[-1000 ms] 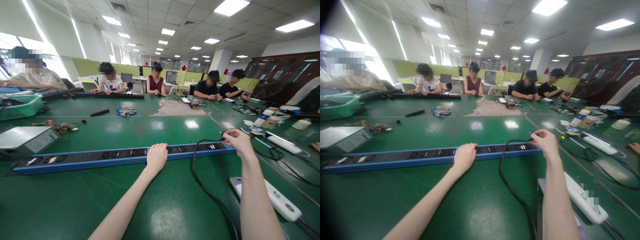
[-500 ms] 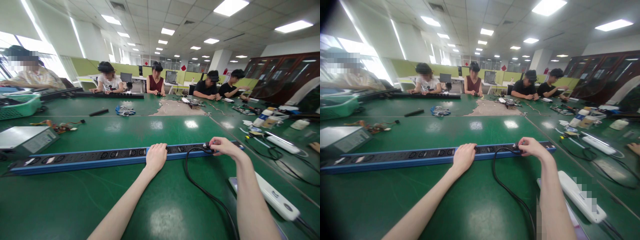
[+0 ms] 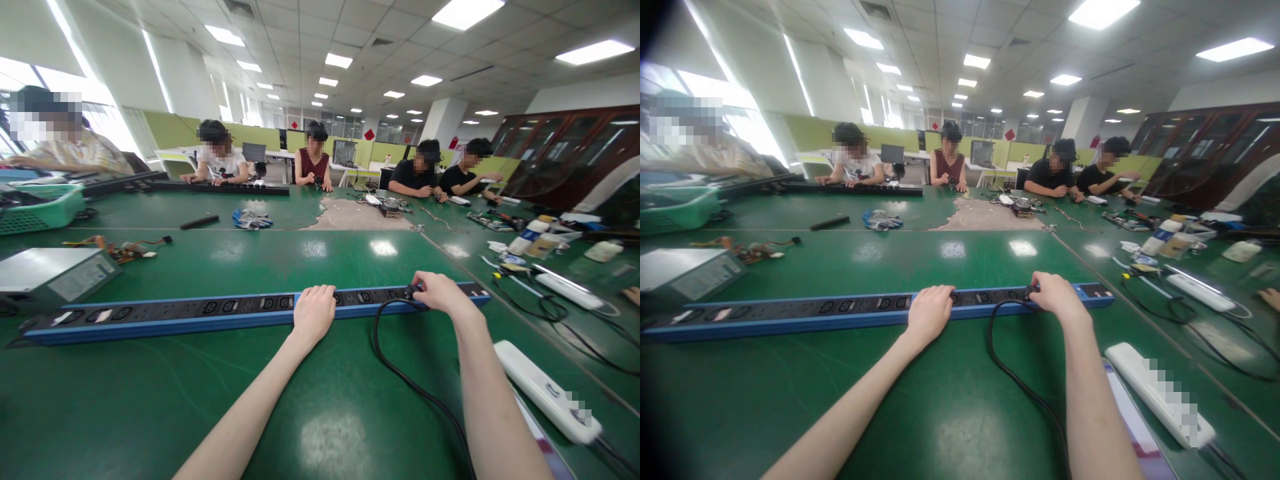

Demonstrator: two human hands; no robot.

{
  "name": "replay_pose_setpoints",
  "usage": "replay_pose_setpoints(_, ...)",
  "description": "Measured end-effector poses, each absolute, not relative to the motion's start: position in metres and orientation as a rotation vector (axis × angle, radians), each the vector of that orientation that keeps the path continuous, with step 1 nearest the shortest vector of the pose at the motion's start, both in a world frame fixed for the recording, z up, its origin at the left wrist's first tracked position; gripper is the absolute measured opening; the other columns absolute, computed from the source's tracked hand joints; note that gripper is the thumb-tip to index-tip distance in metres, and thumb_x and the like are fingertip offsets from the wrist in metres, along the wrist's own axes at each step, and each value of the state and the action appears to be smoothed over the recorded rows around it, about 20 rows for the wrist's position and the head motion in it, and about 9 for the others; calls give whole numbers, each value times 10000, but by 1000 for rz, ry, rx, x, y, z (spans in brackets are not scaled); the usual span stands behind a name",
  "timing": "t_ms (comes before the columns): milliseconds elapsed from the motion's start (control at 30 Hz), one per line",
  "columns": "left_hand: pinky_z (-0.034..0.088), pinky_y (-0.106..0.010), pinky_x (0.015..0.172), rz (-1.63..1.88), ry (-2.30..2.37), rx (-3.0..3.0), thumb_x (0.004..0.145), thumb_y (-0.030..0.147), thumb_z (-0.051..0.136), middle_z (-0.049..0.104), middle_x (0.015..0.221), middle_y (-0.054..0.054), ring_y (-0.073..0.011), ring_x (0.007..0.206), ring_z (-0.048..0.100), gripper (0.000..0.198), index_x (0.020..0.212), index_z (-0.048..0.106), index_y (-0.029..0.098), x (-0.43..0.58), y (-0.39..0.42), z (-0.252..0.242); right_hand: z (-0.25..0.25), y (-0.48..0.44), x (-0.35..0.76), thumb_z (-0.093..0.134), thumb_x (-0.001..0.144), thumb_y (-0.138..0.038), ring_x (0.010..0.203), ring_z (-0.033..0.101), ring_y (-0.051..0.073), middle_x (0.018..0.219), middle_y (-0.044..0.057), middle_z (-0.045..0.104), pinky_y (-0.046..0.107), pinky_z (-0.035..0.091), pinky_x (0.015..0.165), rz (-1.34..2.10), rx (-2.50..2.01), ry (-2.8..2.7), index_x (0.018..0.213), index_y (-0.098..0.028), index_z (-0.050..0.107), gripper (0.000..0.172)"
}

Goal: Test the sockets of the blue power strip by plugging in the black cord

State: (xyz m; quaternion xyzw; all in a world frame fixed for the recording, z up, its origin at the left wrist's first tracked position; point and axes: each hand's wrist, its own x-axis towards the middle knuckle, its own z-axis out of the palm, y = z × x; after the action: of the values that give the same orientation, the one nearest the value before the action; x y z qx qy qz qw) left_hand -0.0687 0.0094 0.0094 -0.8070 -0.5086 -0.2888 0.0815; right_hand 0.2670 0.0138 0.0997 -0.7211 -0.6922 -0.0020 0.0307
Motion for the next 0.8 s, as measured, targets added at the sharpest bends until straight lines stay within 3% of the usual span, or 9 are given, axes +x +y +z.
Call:
replay_pose_setpoints(100,431,-375,987,-867,-1518,-2408,977,177,466,720,1090,-67,-224,1047,633,299,1211,649,212,-69,9,9,99,14,265,622,764,-251,832,669,212,885,59,717,277,413,664,-163,-2252,-2194,964,-240,702,216)
replay_pose_setpoints(300,431,-379,992,-867,-1524,-2405,974,176,469,720,1090,-74,-226,1045,633,302,1211,653,214,-68,9,10,93,14,263,618,772,-213,860,678,213,924,63,730,283,433,717,-159,-2214,-2237,1045,-244,730,297)
replay_pose_setpoints(567,434,-374,997,-863,-1523,-2396,971,174,470,719,1092,-75,-226,1048,634,300,1208,650,214,-67,7,11,94,8,237,637,814,-239,964,689,261,1004,103,721,330,479,811,-258,-2332,-2134,1051,-240,734,255)
replay_pose_setpoints(700,433,-375,1000,-872,-1532,-2389,969,171,471,719,1094,-74,-229,1051,633,299,1205,649,215,-67,6,12,95,-3,222,568,857,-170,964,695,284,1021,149,714,367,490,827,-424,-2378,-2078,1073,-194,719,265)
replay_pose_setpoints(800,435,-378,999,-886,-1531,-2398,966,167,472,721,1090,-75,-229,1046,636,302,1204,650,218,-67,7,12,97,-2,222,602,850,-214,965,695,283,1023,141,718,362,495,823,-344,-2385,-2061,1068,-217,727,251)
